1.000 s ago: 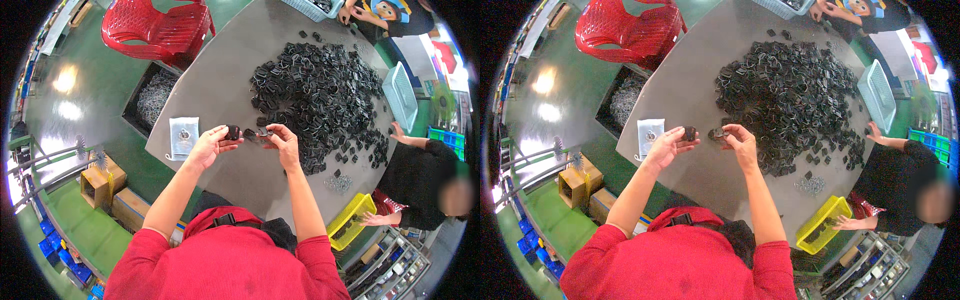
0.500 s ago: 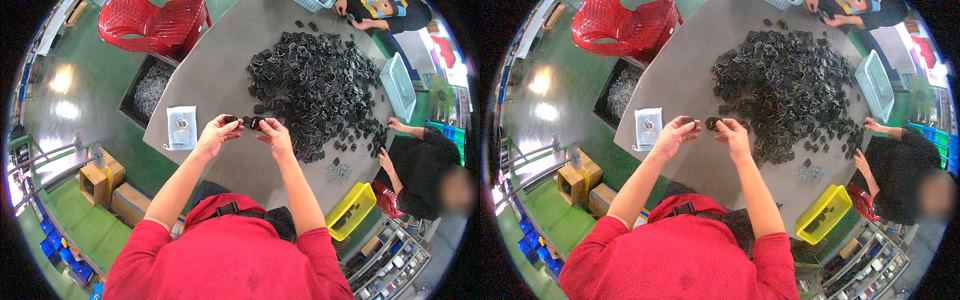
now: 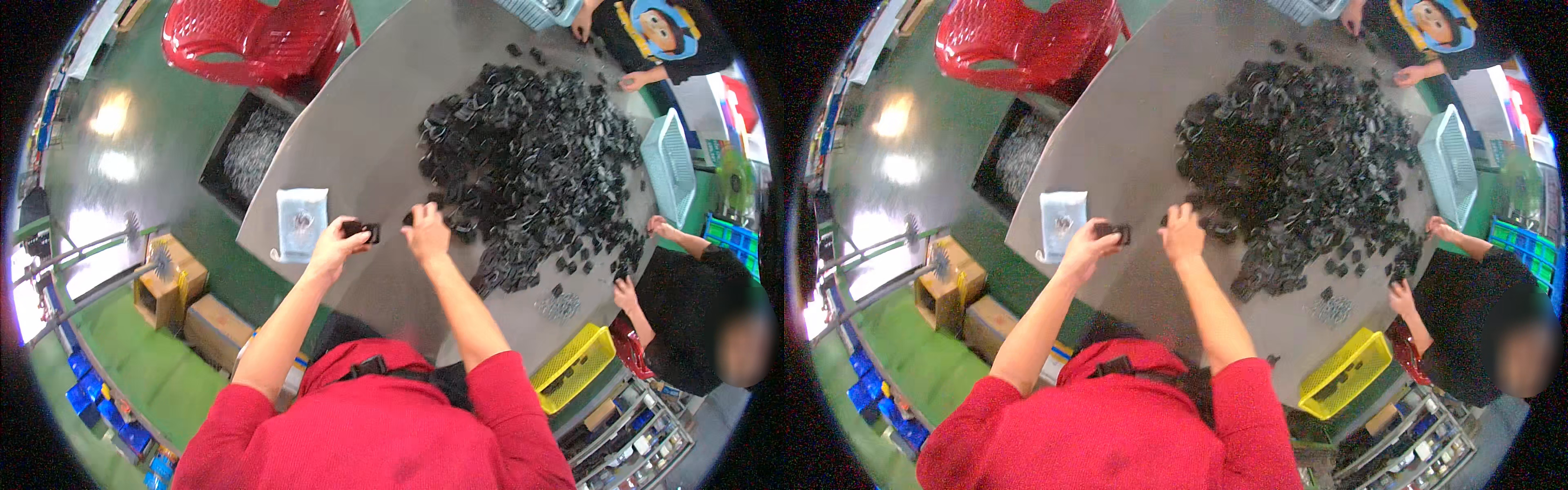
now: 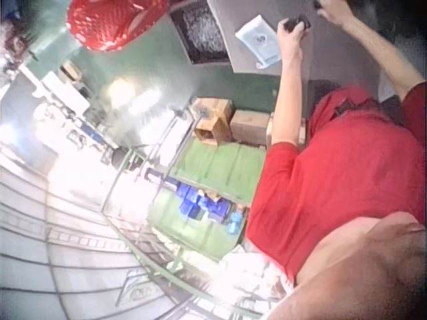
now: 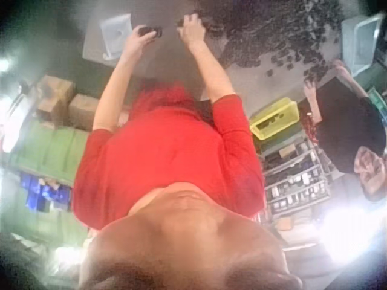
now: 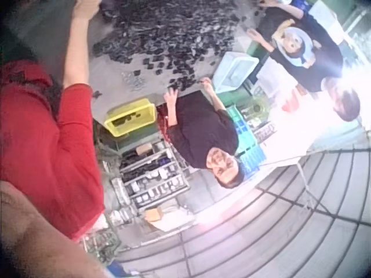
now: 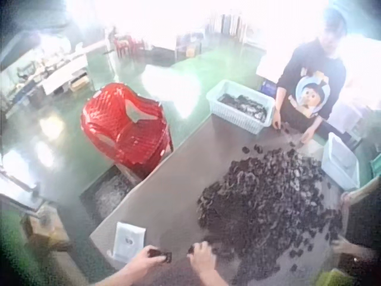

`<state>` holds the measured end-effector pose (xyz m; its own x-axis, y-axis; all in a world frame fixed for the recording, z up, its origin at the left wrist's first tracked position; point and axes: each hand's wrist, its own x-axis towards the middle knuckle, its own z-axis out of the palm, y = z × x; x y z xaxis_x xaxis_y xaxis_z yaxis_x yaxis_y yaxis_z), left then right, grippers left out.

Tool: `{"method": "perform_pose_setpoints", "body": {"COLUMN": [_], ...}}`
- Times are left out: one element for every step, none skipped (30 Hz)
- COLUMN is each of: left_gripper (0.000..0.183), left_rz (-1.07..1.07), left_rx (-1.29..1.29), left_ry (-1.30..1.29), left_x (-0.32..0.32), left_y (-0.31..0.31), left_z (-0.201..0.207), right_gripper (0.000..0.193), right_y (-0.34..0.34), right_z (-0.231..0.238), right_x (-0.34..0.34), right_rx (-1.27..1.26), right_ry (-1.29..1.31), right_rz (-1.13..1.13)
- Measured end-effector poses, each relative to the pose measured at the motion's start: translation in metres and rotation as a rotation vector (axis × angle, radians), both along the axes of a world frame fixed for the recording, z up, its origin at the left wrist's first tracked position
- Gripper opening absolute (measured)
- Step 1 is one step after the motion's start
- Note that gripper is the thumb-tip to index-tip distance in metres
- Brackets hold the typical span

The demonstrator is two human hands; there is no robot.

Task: The person hangs black plastic clips onto a metal assembly rack by hand. They sort through a large pile of clips on a table, pick them up individually, and attach them to the prongs of a tall vertical rotating rack.

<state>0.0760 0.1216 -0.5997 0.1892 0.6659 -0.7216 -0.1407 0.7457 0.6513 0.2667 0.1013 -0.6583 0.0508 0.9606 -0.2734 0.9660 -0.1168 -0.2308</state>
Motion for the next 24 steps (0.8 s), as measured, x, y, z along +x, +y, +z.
{"method": "perform_pose_setpoints", "body": {"left_gripper": [0.033,0.033,0.033,0.033,0.032,0.032,0.030,0.029,0.026,0.026,0.025,0.024,0.024,0.024,0.023,0.023,0.022,0.022,0.021,0.020,0.020,0.020,0.020,0.020], "left_rz": [0.038,0.033,0.049,0.063,0.045,0.046,0.029,0.010,0.009,0.006,0.032,0.045,0.052,0.049,0.051,0.053,0.056,0.049,0.059,0.070,0.070,0.058,0.048,0.053], "left_rx": [-0.025,-0.009,-0.008,-0.008,-0.004,-0.009,-0.004,0.000,0.006,0.002,-0.002,-0.004,-0.015,-0.017,-0.024,-0.033,-0.026,-0.027,-0.018,-0.009,-0.008,0.002,0.011,0.012], "left_ry": [-0.037,-0.046,-0.096,-0.147,-0.164,-0.160,-0.155,-0.150,-0.163,-0.165,-0.191,-0.225,-0.245,-0.249,-0.273,-0.294,-0.271,-0.275,-0.252,-0.230,-0.231,-0.196,-0.160,-0.160], "left_x": [-0.003,0.004,0.003,0.004,0.005,0.008,0.010,0.013,0.015,0.019,0.023,0.030,0.034,0.039,0.045,0.051,0.057,0.061,0.065,0.067,0.068,0.069,0.070,0.071], "left_y": [0.001,0.010,0.010,0.008,0.014,0.018,0.020,0.021,0.023,0.024,0.024,0.025,0.026,0.025,0.025,0.024,0.024,0.023,0.022,0.021,0.019,0.018,0.017,0.016], "left_z": [0.003,0.001,0.005,0.009,0.011,0.015,0.019,0.022,0.025,0.027,0.028,0.031,0.030,0.030,0.031,0.033,0.037,0.040,0.042,0.043,0.043,0.043,0.043,0.044], "right_gripper": [0.048,0.043,0.040,0.038,0.038,0.031,0.024,0.024,0.021,0.019,0.016,0.019,0.020,0.021,0.021,0.021,0.021,0.021,0.020,0.019,0.019,0.019,0.019,0.019], "right_y": [0.000,0.003,0.002,0.000,-0.001,0.003,0.004,0.003,0.004,0.005,0.006,0.004,0.005,0.007,0.007,0.005,0.003,0.000,-0.002,-0.005,-0.006,-0.007,-0.007,-0.008], "right_z": [-0.012,-0.024,-0.026,-0.028,-0.031,-0.027,-0.024,-0.019,-0.007,0.007,0.021,0.022,0.038,0.056,0.070,0.082,0.090,0.093,0.096,0.099,0.101,0.104,0.107,0.109], "right_x": [-0.004,-0.001,-0.001,0.001,0.001,0.002,0.003,0.007,0.010,0.013,0.015,0.023,0.024,0.026,0.028,0.029,0.029,0.031,0.034,0.036,0.036,0.037,0.037,0.035], "right_rx": [-0.045,-0.033,-0.063,-0.095,-0.099,-0.087,-0.075,-0.081,0.105,0.295,0.283,0.130,0.030,-0.075,-0.064,-0.115,-0.168,-0.162,-0.157,-0.155,-0.154,-0.161,-0.169,-0.172], "right_ry": [-0.022,-0.032,-0.081,-0.130,-0.122,-0.117,-0.112,-0.107,0.175,0.447,0.598,0.891,1.098,1.305,1.300,1.393,1.486,1.484,1.548,1.611,1.611,1.615,1.618,1.618], "right_rz": [0.082,0.132,0.198,0.262,0.255,0.240,0.223,0.221,0.020,-0.191,-0.377,-0.615,-0.731,-0.845,-0.851,-0.924,-0.995,-1.000,-1.017,-1.033,-1.032,-1.034,-1.036,-1.032]}}
